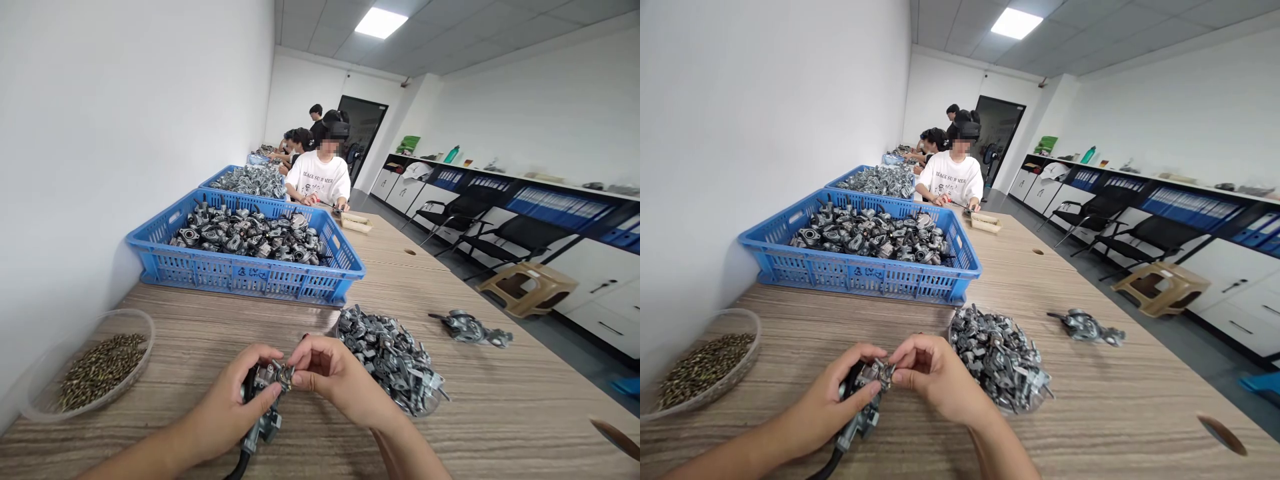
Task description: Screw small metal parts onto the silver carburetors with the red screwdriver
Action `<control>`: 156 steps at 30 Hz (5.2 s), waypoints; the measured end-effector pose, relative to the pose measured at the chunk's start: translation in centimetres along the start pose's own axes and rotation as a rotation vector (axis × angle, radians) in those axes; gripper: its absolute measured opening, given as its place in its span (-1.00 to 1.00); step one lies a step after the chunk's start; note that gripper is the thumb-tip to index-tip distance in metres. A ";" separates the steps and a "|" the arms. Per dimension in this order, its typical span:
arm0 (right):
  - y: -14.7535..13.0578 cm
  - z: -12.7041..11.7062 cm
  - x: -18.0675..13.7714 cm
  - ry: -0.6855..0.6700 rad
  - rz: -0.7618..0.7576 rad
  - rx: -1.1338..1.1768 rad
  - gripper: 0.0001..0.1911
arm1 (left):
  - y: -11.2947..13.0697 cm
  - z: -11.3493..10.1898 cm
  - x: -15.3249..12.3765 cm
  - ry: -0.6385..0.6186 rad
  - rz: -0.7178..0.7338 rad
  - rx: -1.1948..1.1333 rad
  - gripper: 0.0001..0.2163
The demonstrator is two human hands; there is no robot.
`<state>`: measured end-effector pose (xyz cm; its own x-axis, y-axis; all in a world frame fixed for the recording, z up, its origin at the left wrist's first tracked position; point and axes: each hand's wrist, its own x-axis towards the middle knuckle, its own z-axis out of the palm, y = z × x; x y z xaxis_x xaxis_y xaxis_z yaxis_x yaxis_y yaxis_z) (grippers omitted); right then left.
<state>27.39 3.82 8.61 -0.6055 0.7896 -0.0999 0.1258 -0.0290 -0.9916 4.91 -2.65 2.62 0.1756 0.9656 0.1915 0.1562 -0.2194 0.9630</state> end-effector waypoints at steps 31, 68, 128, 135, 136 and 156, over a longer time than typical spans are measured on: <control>-1.5 -3.2 -1.4 0.260 -0.042 -0.807 -0.76 | 0.6 -0.6 0.8 -0.068 -0.088 -0.041 -0.78; -5.3 -2.1 -2.9 0.689 -0.880 -0.818 -0.88 | -3.4 -0.1 2.5 -0.180 0.049 0.015 -0.61; -4.6 1.7 5.3 0.504 -1.102 -0.353 -0.86 | -4.5 0.1 1.0 -0.159 0.049 -0.124 -0.59; -4.7 1.4 5.5 0.513 -1.079 -0.366 -0.85 | -3.9 0.0 1.0 -0.141 0.032 -0.120 -0.61; -4.6 1.4 5.5 0.512 -1.080 -0.373 -0.85 | -3.8 0.0 1.0 -0.143 0.029 -0.122 -0.62; -14.2 -1.2 -1.5 -0.084 -0.660 -0.940 -0.62 | -2.8 -0.3 1.2 -0.155 -0.042 -0.132 -0.66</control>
<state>27.51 3.78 22.91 -0.8176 0.4365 0.3756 0.2798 0.8712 -0.4034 4.39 -0.84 0.22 0.3209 0.9382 0.1292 0.0398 -0.1497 0.9879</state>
